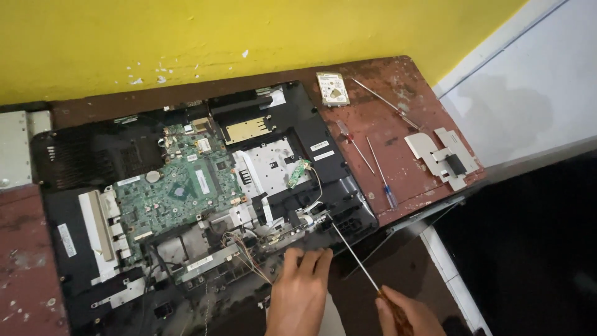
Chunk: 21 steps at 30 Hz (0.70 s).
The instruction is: Disassembling a laptop to inspect and remove internal components like the motherboard and wiring.
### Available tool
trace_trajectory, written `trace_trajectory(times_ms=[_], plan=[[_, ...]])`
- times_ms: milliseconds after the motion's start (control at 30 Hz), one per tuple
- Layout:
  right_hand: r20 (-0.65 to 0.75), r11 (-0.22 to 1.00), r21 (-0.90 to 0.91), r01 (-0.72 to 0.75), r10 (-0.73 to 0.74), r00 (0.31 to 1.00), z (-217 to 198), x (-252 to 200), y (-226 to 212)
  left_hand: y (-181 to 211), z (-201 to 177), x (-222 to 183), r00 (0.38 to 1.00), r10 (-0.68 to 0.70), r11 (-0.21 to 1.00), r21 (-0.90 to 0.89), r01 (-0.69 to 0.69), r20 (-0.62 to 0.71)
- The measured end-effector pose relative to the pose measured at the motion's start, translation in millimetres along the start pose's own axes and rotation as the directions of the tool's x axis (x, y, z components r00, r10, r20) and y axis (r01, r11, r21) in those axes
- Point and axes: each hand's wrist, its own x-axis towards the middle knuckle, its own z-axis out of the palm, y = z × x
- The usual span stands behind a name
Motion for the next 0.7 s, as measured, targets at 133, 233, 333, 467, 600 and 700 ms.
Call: trace_trajectory(times_ms=[133, 233, 333, 467, 600, 700], plan=[[0.273, 0.804, 0.037, -0.594, 0.563, 0.78, -63.2, -5.5, -119.0, 1.3, -3.7, -1.2, 1.0, 0.003, 1.0, 0.0, -0.003, 0.0], [0.043, 0.937, -0.134, -0.324, 0.332, 0.942, -19.2, -9.8, -40.2, -2.3, 5.9, -2.5, 1.0, 0.008, 1.0, -0.009, -0.008, 0.008], [0.322, 0.942, -0.027, -0.335, 0.325, 0.889, -26.6, 22.7, -15.4, -1.2, 8.2, -2.7, 0.999, -0.001, 0.999, 0.041, 0.002, -0.039], [0.395, 0.927, -0.191, -0.323, 0.374, 0.839, -35.7, 18.4, -51.6, -0.9, 5.2, -2.9, 0.999, 0.015, 0.999, 0.039, -0.013, -0.036], [0.404, 0.965, 0.091, -0.248, 0.192, 0.894, 24.1, 63.9, 70.1, -2.4, 9.5, -2.7, 0.998, 0.02, 0.999, 0.046, -0.017, -0.055], [0.351, 0.996, -0.062, 0.066, -0.04, 0.936, 5.9, 35.4, 21.1, -1.6, 8.0, -1.0, 0.997, 0.024, 1.0, 0.021, -0.022, -0.069]])
